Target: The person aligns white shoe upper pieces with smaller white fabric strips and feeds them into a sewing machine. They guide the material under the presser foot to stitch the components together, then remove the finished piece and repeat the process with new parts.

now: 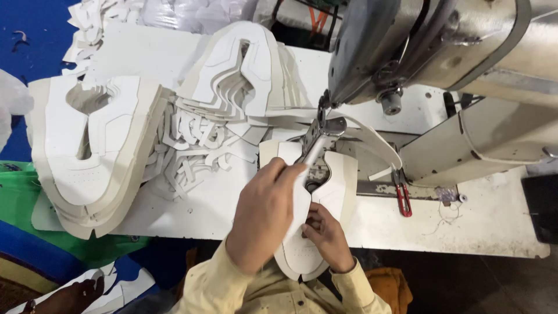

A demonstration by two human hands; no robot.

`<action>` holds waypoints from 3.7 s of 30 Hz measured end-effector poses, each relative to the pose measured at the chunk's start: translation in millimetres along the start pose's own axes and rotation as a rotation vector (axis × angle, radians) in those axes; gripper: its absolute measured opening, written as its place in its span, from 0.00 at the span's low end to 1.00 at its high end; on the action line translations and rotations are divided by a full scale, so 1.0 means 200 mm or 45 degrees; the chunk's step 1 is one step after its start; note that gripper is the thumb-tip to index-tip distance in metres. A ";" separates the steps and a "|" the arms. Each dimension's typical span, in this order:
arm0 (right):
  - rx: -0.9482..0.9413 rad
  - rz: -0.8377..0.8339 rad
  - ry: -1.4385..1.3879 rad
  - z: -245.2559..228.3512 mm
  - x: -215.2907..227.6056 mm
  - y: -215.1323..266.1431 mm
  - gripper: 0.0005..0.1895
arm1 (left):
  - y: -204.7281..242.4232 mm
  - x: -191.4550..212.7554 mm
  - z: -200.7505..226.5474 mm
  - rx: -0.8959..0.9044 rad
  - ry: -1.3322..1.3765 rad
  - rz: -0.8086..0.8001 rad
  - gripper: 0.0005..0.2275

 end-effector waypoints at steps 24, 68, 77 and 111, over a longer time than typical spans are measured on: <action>0.185 0.053 0.033 -0.12 0.00 0.05 0.22 | 0.56 -0.14 -0.41 0.678 0.931 0.023 0.10; 0.188 0.120 0.044 -0.07 0.00 0.12 0.18 | 0.59 -0.40 -0.58 0.888 1.227 -0.133 0.08; 0.225 0.104 -0.079 -0.06 0.01 0.13 0.17 | 0.43 -0.40 -0.58 0.705 1.263 0.253 0.05; 0.204 0.149 -0.033 -0.02 0.00 0.12 0.19 | 0.41 -0.41 -0.53 0.702 1.205 0.396 0.10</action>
Point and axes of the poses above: each hand's wrist, its own y-axis away from the middle knuckle, its own x-axis out of the back of the hand, z = x × y, the point moved 3 cm from there along -y, towards the middle knuckle, and after that the axes turned 3 degrees about x, right-handed, at the moved point
